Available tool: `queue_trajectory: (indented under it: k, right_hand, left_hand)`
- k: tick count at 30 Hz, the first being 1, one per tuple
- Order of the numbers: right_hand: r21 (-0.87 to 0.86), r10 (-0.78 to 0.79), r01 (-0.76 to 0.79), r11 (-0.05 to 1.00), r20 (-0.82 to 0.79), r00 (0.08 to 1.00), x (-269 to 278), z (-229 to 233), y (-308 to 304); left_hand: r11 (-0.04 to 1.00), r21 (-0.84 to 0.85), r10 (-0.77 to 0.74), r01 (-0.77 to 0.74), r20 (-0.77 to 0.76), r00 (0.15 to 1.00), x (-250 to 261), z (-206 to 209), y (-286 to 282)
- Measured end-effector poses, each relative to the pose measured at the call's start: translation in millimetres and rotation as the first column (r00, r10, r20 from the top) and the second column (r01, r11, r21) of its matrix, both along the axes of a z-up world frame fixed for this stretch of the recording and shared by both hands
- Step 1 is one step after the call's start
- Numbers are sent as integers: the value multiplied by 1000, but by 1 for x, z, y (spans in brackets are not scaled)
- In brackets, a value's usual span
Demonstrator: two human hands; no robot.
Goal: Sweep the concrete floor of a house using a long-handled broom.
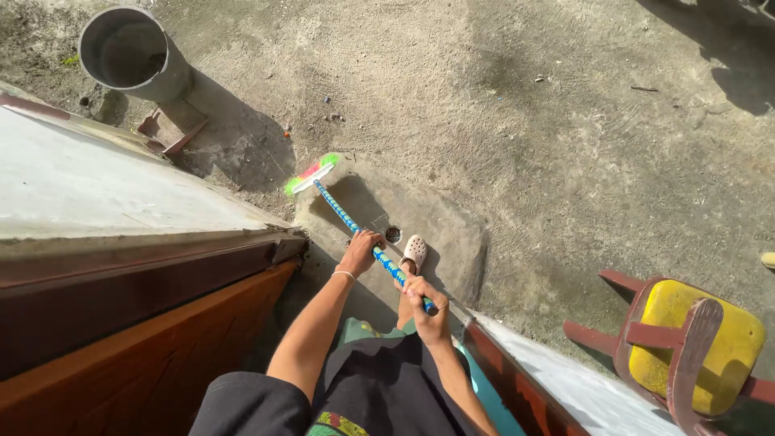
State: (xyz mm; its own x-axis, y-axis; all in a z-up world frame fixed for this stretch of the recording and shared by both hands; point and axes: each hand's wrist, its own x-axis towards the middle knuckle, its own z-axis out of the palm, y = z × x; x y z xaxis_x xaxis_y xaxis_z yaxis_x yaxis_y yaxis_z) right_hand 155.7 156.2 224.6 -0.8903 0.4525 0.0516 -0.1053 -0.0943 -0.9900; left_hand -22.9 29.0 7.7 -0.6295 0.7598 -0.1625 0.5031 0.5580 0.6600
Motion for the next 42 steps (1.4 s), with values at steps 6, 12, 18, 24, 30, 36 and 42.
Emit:
queue_trajectory:
  k: [6,12,18,24,30,36,42]
  right_hand:
    - [-104,9,-28,994,-177,984,-66,99,131]
    - [244,111,-98,965,-37,993,-141,117,160]
    - [173,203,-208,963,44,978,-208,22,117]
    - [76,193,-192,978,-3,981,-301,78,164]
    - [284,247,-230,931,-23,969,-437,160,190]
    - [311,434,-461,831,158,887,-506,52,162]
    - [328,599,-603,727,127,791,-536,74,151]
  left_hand:
    - [948,317,19,-25,23,1000,-38,137,131]
    - [922,388,-6,4,5,1000,-78,112,185]
    - [979,35,194,-199,108,975,-149,-17,112]
    - [910,280,318,-305,-3,948,-231,69,161]
    - [802,548,193,-238,139,971,-337,108,250]
    - [818,418,358,-396,169,918,-399,7,196]
    - [710,378,571,-594,183,800,-406,39,163]
